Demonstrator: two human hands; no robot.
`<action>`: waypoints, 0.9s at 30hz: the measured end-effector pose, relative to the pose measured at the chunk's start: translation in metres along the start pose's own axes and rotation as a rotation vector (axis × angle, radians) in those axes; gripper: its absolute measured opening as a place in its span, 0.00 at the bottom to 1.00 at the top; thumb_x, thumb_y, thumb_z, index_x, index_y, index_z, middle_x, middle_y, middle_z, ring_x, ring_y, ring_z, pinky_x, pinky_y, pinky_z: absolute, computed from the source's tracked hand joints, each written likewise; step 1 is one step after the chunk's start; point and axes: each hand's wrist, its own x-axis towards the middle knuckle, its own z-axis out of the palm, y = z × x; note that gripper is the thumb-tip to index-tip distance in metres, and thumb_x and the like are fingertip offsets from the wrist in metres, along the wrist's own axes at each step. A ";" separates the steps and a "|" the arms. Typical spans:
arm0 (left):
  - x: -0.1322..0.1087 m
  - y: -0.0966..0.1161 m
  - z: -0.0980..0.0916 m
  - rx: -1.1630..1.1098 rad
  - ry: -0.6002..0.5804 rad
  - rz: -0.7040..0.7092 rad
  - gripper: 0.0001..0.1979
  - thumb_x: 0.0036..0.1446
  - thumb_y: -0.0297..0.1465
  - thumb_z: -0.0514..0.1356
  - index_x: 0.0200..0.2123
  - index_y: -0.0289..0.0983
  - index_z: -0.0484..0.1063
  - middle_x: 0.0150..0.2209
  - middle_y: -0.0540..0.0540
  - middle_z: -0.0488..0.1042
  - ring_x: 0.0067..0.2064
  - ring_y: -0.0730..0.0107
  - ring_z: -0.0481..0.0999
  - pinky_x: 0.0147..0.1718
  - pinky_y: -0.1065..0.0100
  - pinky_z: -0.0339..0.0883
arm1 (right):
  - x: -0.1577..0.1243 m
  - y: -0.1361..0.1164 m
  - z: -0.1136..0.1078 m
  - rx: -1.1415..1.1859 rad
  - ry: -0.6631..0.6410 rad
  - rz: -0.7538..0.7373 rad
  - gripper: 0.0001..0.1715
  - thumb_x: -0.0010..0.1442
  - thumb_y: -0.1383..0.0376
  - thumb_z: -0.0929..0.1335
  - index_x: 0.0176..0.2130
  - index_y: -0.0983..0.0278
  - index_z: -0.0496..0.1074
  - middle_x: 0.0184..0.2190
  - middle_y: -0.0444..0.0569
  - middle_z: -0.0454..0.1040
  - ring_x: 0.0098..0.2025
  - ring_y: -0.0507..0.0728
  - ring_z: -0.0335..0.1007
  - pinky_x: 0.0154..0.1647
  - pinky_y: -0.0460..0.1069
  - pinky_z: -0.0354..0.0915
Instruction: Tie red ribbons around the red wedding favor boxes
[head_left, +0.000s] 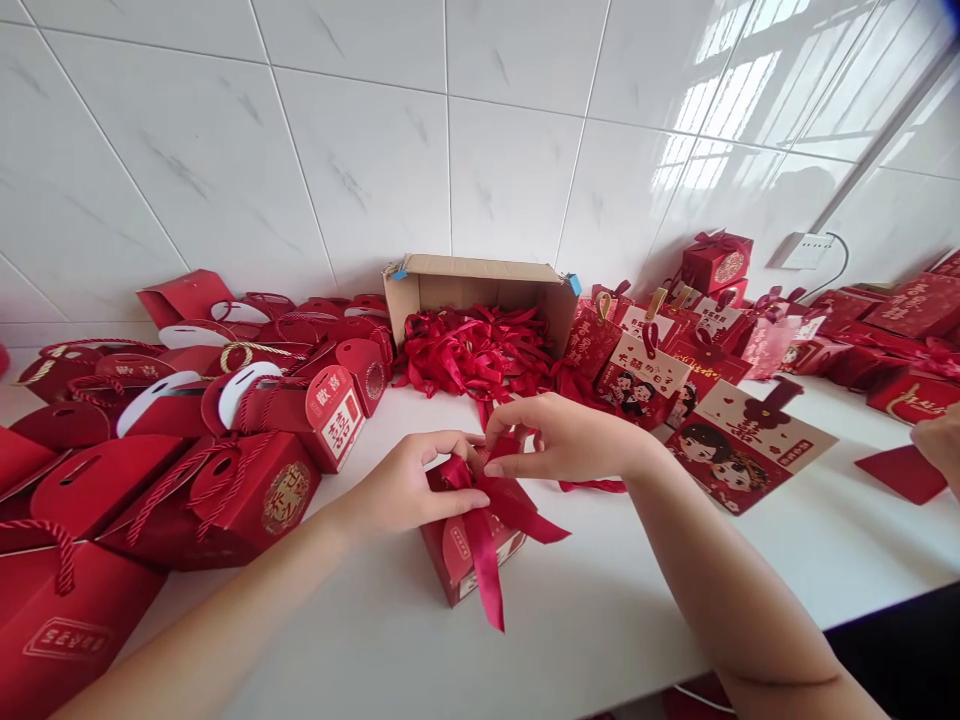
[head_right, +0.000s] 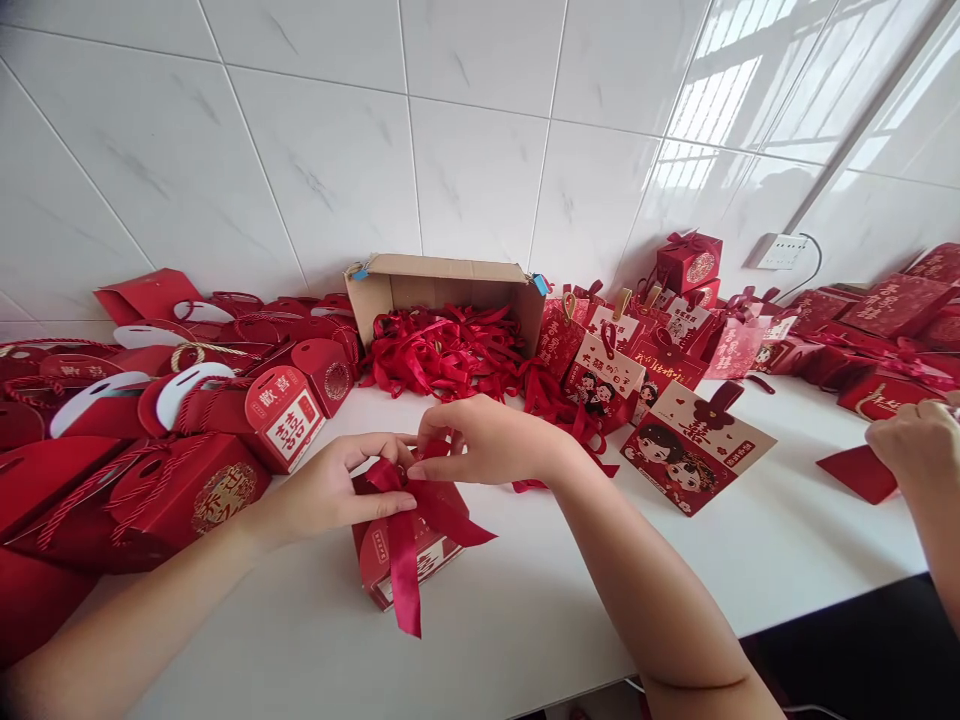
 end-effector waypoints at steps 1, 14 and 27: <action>0.000 0.000 -0.001 0.004 -0.004 0.002 0.15 0.50 0.39 0.67 0.27 0.39 0.64 0.43 0.47 0.77 0.56 0.58 0.70 0.57 0.60 0.60 | 0.000 0.000 0.000 0.002 0.002 0.005 0.11 0.58 0.60 0.69 0.38 0.64 0.73 0.32 0.45 0.74 0.29 0.50 0.66 0.29 0.45 0.60; -0.003 -0.002 -0.005 0.004 -0.049 0.032 0.10 0.56 0.36 0.62 0.29 0.39 0.65 0.45 0.49 0.76 0.51 0.65 0.73 0.52 0.66 0.64 | 0.004 0.000 0.007 0.016 0.044 -0.027 0.07 0.55 0.70 0.67 0.37 0.63 0.74 0.32 0.43 0.76 0.30 0.49 0.66 0.31 0.45 0.61; -0.003 -0.004 -0.004 -0.060 0.003 -0.007 0.17 0.51 0.35 0.66 0.23 0.39 0.59 0.38 0.46 0.79 0.57 0.57 0.70 0.49 0.63 0.68 | 0.003 0.002 0.005 -0.055 -0.006 0.083 0.05 0.55 0.65 0.69 0.35 0.63 0.75 0.28 0.42 0.74 0.27 0.49 0.63 0.27 0.45 0.59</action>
